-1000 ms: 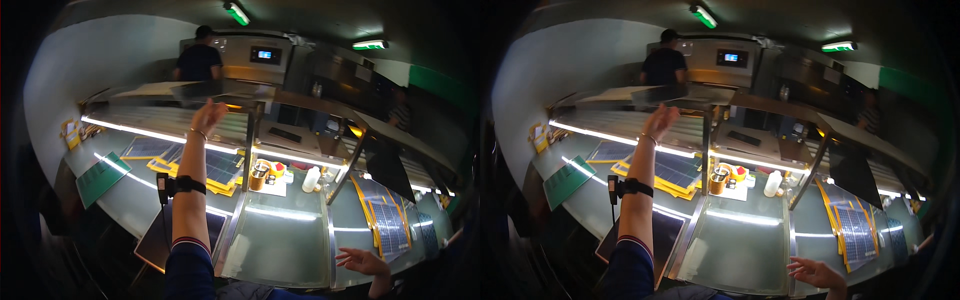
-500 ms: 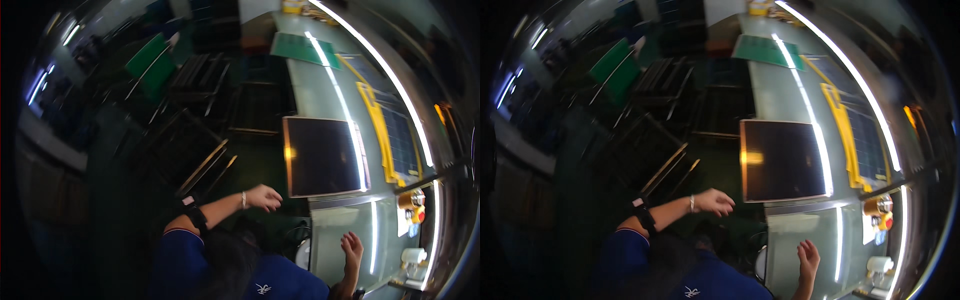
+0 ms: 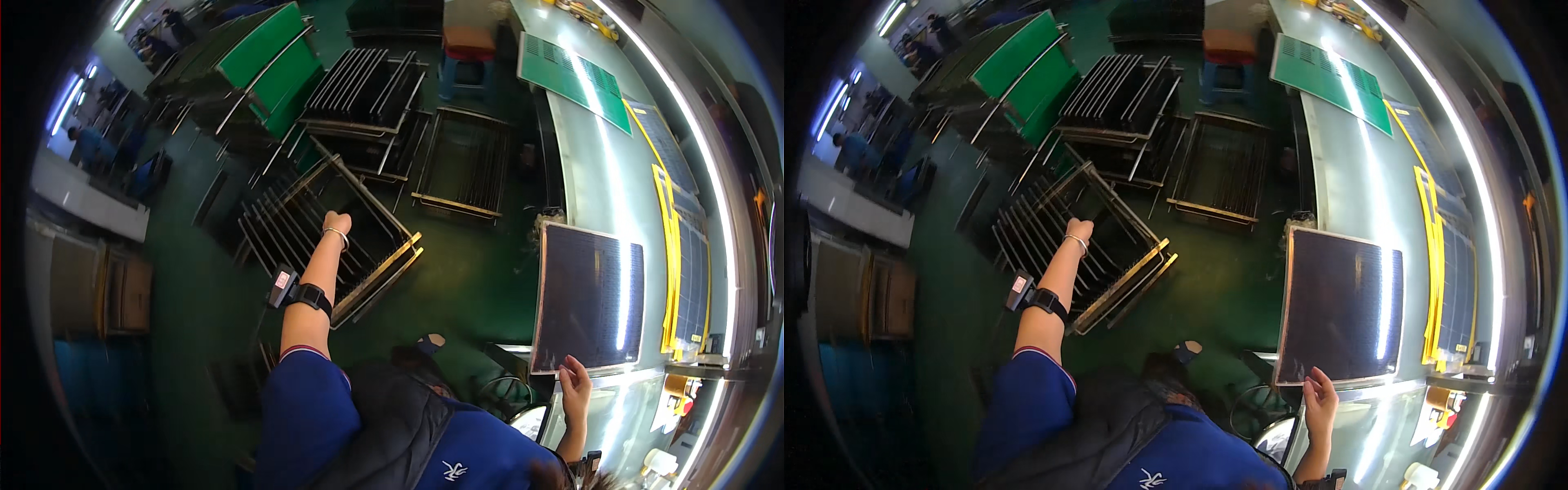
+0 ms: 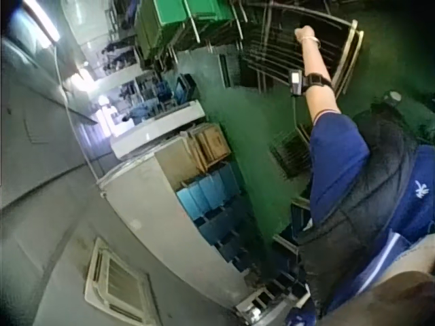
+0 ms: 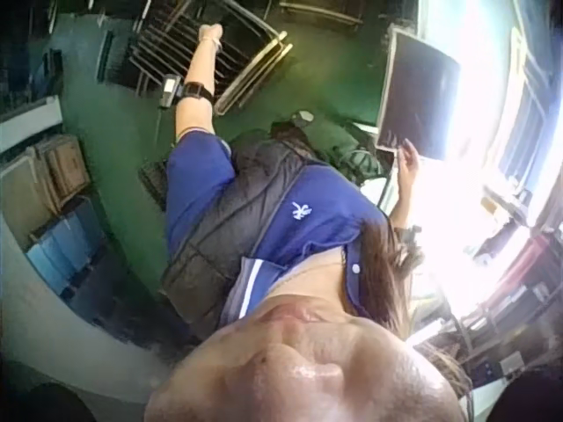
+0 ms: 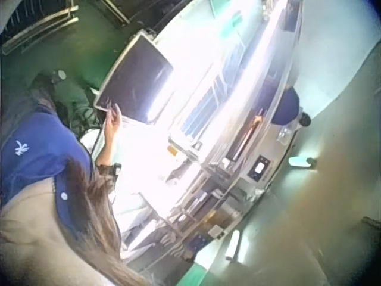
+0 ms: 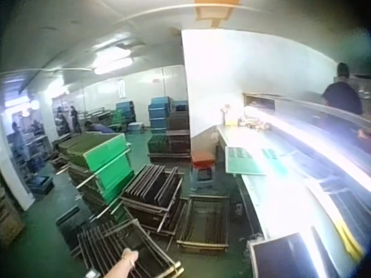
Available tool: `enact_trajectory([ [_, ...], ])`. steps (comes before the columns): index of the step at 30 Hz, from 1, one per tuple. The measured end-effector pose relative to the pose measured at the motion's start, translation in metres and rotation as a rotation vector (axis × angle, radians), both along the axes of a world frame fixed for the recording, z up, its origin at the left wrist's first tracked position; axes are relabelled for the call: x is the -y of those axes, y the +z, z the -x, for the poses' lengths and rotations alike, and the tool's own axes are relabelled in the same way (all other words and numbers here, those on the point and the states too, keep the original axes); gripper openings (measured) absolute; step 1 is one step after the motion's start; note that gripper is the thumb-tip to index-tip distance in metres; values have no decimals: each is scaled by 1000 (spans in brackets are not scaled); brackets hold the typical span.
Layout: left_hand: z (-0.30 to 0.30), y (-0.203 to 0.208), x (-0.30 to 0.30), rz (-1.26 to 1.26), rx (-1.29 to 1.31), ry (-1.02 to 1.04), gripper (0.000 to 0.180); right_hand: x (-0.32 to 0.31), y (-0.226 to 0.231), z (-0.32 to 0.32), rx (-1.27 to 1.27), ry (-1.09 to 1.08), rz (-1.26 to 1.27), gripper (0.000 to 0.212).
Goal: Assemble solar panels by placing solar cells and backing plates on an assembly table.
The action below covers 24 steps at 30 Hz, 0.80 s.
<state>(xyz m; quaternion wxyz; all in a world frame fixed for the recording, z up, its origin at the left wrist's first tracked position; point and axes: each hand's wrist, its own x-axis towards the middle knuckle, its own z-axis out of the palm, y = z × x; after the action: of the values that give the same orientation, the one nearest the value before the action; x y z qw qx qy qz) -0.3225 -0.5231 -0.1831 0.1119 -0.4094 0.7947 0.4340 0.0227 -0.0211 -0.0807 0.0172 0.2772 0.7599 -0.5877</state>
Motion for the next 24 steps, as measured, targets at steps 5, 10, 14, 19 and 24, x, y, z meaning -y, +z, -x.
enact_trajectory([
  [5, 19, 2, -21, -243, 16, 158, 46, 7, 3, -3, -85, -114, 34, 36],
  [10, 4, -10, 26, -159, -185, 132, 37, 15, 20, -10, -37, -101, 27, 37],
  [14, 28, 68, 108, -60, -503, -361, 16, 6, 11, -52, 3, -242, -24, 33],
  [19, -32, 316, 27, -420, -818, -208, 21, 9, -10, -75, -105, -333, 68, 31],
  [24, -36, 244, -160, -724, -784, -584, 22, 39, -3, -75, -179, -310, 143, 31],
])
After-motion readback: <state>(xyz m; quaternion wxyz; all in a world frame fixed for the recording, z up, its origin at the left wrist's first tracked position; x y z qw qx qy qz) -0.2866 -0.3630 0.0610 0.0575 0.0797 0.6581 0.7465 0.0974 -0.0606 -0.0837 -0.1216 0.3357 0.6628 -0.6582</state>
